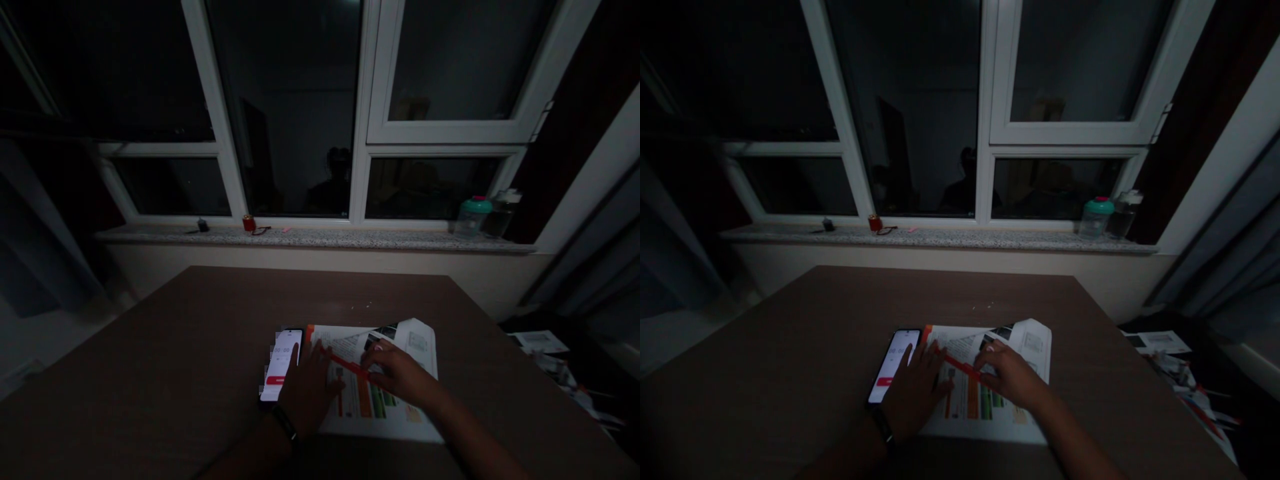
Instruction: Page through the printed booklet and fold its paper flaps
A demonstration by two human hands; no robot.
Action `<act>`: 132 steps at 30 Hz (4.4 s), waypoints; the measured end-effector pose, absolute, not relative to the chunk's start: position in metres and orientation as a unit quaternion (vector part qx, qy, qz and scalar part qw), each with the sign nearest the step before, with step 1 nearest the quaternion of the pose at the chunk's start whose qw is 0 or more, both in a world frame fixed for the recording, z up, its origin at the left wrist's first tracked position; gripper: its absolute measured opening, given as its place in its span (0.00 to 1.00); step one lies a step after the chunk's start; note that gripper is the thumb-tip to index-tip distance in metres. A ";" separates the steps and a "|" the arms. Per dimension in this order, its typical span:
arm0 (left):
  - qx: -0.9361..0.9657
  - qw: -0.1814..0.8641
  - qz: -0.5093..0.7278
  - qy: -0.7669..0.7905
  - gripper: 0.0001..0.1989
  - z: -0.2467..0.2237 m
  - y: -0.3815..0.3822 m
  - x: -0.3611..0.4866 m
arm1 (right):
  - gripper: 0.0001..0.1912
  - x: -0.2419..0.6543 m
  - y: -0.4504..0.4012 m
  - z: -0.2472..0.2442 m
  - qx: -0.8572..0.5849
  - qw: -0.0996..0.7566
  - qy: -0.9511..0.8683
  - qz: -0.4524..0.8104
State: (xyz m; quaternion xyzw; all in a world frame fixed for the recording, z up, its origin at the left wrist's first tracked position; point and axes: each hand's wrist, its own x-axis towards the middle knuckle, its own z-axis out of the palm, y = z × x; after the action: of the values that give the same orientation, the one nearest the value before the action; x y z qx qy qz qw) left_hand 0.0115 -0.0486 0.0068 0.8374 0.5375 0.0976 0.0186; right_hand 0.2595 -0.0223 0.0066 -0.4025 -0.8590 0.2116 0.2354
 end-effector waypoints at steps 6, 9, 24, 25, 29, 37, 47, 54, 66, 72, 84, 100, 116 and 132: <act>0.837 0.000 0.103 0.537 0.30 -0.001 -0.049 0.013 | 0.09 0.258 -0.022 0.007 -0.400 0.238 -0.859 0.214; 0.846 0.005 0.113 0.521 0.31 -0.005 -0.047 0.014 | 0.09 0.258 -0.021 0.004 -0.396 0.241 -0.859 0.218; 0.865 0.064 0.126 0.481 0.31 -0.011 -0.045 0.018 | 0.09 0.260 -0.022 0.007 -0.377 0.237 -0.866 0.228; 0.867 0.066 0.131 0.477 0.31 -0.012 -0.044 0.017 | 0.10 0.260 -0.022 0.007 -0.375 0.240 -0.866 0.228; 0.864 0.085 0.141 0.476 0.31 -0.010 -0.044 0.017 | 0.10 0.260 -0.022 0.008 -0.374 0.241 -0.868 0.220; 0.852 0.087 0.147 0.495 0.23 0.010 -0.049 0.022 | 0.07 0.259 -0.025 0.013 -0.365 0.237 -0.875 0.211; 0.847 0.111 0.159 0.495 0.20 0.013 -0.051 0.020 | 0.08 0.257 -0.027 0.016 -0.352 0.242 -0.878 0.216; 0.860 0.102 0.150 0.477 0.23 0.003 -0.048 0.017 | 0.09 0.259 -0.025 0.013 -0.363 0.242 -0.873 0.216; 0.865 0.104 0.131 0.474 0.25 0.010 -0.048 0.019 | 0.13 0.260 -0.025 0.014 -0.363 0.231 -0.877 0.212; 0.866 0.102 0.118 0.474 0.26 0.011 -0.048 0.020 | 0.14 0.260 -0.025 0.013 -0.364 0.232 -0.875 0.219; 0.864 0.103 0.127 0.477 0.27 0.012 -0.049 0.022 | 0.12 0.259 -0.025 0.015 -0.361 0.233 -0.877 0.217; 0.860 0.111 0.109 0.486 0.42 0.014 -0.050 0.024 | 0.11 0.259 -0.027 0.017 -0.368 0.231 -0.872 0.225; 0.868 0.098 0.157 0.460 0.22 0.015 -0.042 0.018 | 0.12 0.259 -0.026 0.015 -0.365 0.238 -0.870 0.232; 0.856 -0.001 0.082 0.510 0.13 0.021 -0.044 0.012 | 0.11 0.259 -0.025 0.014 -0.382 0.234 -0.863 0.234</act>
State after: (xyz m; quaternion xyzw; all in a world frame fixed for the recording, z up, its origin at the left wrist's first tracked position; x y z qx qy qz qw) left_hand 0.0121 -0.0438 0.0210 0.8563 0.5099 0.0816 -0.0006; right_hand 0.2590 -0.0255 0.0139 -0.3817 -0.8630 0.2343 0.2338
